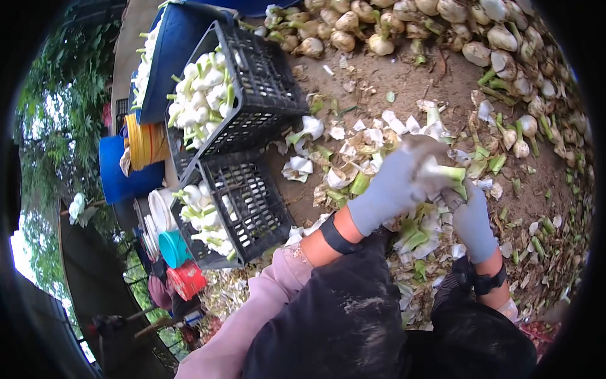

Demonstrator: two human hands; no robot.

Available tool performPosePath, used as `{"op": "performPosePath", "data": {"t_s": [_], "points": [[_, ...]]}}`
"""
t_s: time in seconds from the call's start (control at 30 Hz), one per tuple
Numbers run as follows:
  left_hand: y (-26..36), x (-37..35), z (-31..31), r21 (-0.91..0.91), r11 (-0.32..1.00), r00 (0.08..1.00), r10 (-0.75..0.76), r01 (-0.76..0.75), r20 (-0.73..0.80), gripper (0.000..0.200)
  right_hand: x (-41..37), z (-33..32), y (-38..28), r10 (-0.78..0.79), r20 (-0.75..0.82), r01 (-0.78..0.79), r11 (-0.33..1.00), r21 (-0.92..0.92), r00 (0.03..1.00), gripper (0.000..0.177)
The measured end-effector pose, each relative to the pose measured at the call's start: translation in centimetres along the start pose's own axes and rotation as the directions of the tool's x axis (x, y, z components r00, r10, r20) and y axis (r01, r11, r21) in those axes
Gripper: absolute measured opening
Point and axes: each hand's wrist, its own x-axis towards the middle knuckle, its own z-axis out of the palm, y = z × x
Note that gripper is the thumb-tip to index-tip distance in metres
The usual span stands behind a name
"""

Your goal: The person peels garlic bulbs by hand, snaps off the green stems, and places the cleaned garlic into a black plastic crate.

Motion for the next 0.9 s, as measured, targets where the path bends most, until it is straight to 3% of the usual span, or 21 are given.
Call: {"op": "performPosePath", "data": {"t_s": [0.07, 0.1, 0.13, 0.2, 0.23, 0.27, 0.3, 0.37, 0.43, 0.47, 0.5, 0.53, 0.57, 0.6, 0.63, 0.67, 0.73, 0.77, 0.8, 0.83, 0.9], "points": [[0.3, -0.5, -0.9, 0.064, 0.993, 0.99, 0.089, -0.096, 0.11, 0.049, -0.4, 0.3, -1.1, -0.056, 0.092, 0.052, 0.998, 0.04, 0.994, 0.022], [-0.1, -0.6, -1.3, -0.066, 0.992, 0.98, -0.09, 0.104, 0.18, 0.051, -0.6, 0.3, -1.9, -0.109, 0.167, 0.095, 0.992, 0.087, 0.98, 0.022], [-0.6, -0.8, -1.4, -0.186, 0.935, 0.929, -0.244, 0.302, 0.279, 0.052, -0.5, 0.0, -2.5, 0.003, 0.201, 0.006, 0.999, -0.04, 0.98, 0.018], [-3.2, -3.1, -1.8, 0.165, 0.96, 0.963, 0.198, -0.228, 0.183, 0.049, 0.3, -0.4, -1.5, -0.135, 0.056, 0.145, 0.848, -0.511, 0.989, 0.016], [-1.5, -3.3, -2.0, -0.249, 0.881, 0.91, -0.352, 0.401, 0.221, 0.045, 0.0, -1.0, -0.8, -0.14, 0.054, 0.147, 0.826, -0.544, 0.989, 0.016], [-0.6, -3.1, -2.5, -0.613, 0.659, 0.9, -0.318, 0.437, 0.299, 0.041, -0.1, -1.3, -0.1, -0.145, 0.051, 0.147, 0.802, -0.579, 0.988, 0.017], [0.4, -3.6, -2.8, -0.805, 0.298, 0.842, -0.359, 0.512, 0.403, 0.044, -0.2, -1.2, 0.7, -0.042, 0.17, 0.148, 0.721, -0.677, 0.985, 0.019], [1.1, -2.9, -3.4, -0.863, 0.252, 0.846, -0.44, 0.438, 0.302, 0.049, -1.3, 0.4, -2.0, 0.365, 0.456, 0.159, 0.613, -0.774, 0.811, 0.022], [0.1, -2.4, -3.9, -0.961, 0.055, 0.85, -0.482, 0.271, 0.213, 0.053, -4.4, 1.8, 2.0, 0.129, 0.841, 0.457, 0.79, -0.407, 0.526, 0.024], [-1.1, -2.6, -4.3, -0.959, 0.181, 0.84, -0.535, 0.219, 0.091, 0.044, -4.6, 1.8, 1.8, 0.13, 0.84, 0.455, 0.791, -0.409, 0.527, 0.024], [-2.5, -2.8, -4.9, -0.938, 0.298, 0.822, -0.569, 0.18, -0.023, 0.034, -5.1, 1.7, 1.0, 0.077, 0.895, 0.302, 0.926, -0.228, 0.439, 0.024], [-3.8, -4.3, -6.7, -0.605, 0.769, 0.851, -0.448, 0.209, -0.275, 0.024, -5.5, 1.0, 0.0, 0.012, 0.923, 0.114, 0.992, -0.06, 0.385, 0.024], [-2.0, -4.7, -8.5, -0.405, 0.888, 0.85, -0.376, 0.218, -0.367, 0.029, -4.1, 0.0, -2.8, 0.185, 0.872, 0.518, 0.742, -0.426, 0.452, 0.026], [0.5, -5.3, -11.2, -0.369, 0.865, 0.764, -0.482, 0.339, -0.429, 0.03, -4.5, -0.2, -1.9, 0.133, 0.718, 0.504, 0.626, -0.595, 0.683, 0.026], [1.1, -7.7, -14.8, 0.196, 0.873, 0.764, -0.259, 0.447, -0.59, 0.033, -4.6, -0.9, -0.7, 0.027, 0.53, 0.449, 0.494, -0.744, 0.848, 0.026], [0.8, -9.6, -18.4, 0.352, 0.908, 0.741, 0.072, 0.228, -0.668, 0.036, -4.4, -2.4, -1.3, 0.009, 0.458, 0.376, 0.556, -0.741, 0.889, 0.027], [1.1, -15.0, -26.9, 0.405, 0.745, 0.669, -0.073, 0.529, -0.739, 0.04, -2.2, -5.5, -2.4, -0.067, 0.196, 0.199, 0.565, -0.8, 0.978, 0.033], [2.6, -16.0, -28.9, 0.459, 0.568, 0.64, -0.163, 0.684, -0.751, 0.04, -0.4, -7.6, -2.7, -0.135, 0.005, 0.074, 0.517, -0.853, 0.991, 0.039], [3.0, -15.3, -28.3, 0.462, 0.573, 0.646, -0.161, 0.677, -0.747, 0.04, 1.6, -9.6, -1.7, -0.285, -0.142, -0.015, 0.405, -0.914, 0.948, 0.047], [3.9, -14.1, -26.7, 0.516, 0.651, 0.693, -0.02, 0.556, -0.721, 0.039, 3.6, -11.2, 0.1, -0.443, -0.258, -0.129, 0.302, -0.945, 0.858, 0.054], [4.8, -9.9, -21.8, 0.703, 0.662, 0.791, 0.272, 0.259, -0.548, 0.038, 6.6, -12.4, 3.1, -0.369, -0.438, -0.31, 0.357, -0.881, 0.82, 0.058]]}}
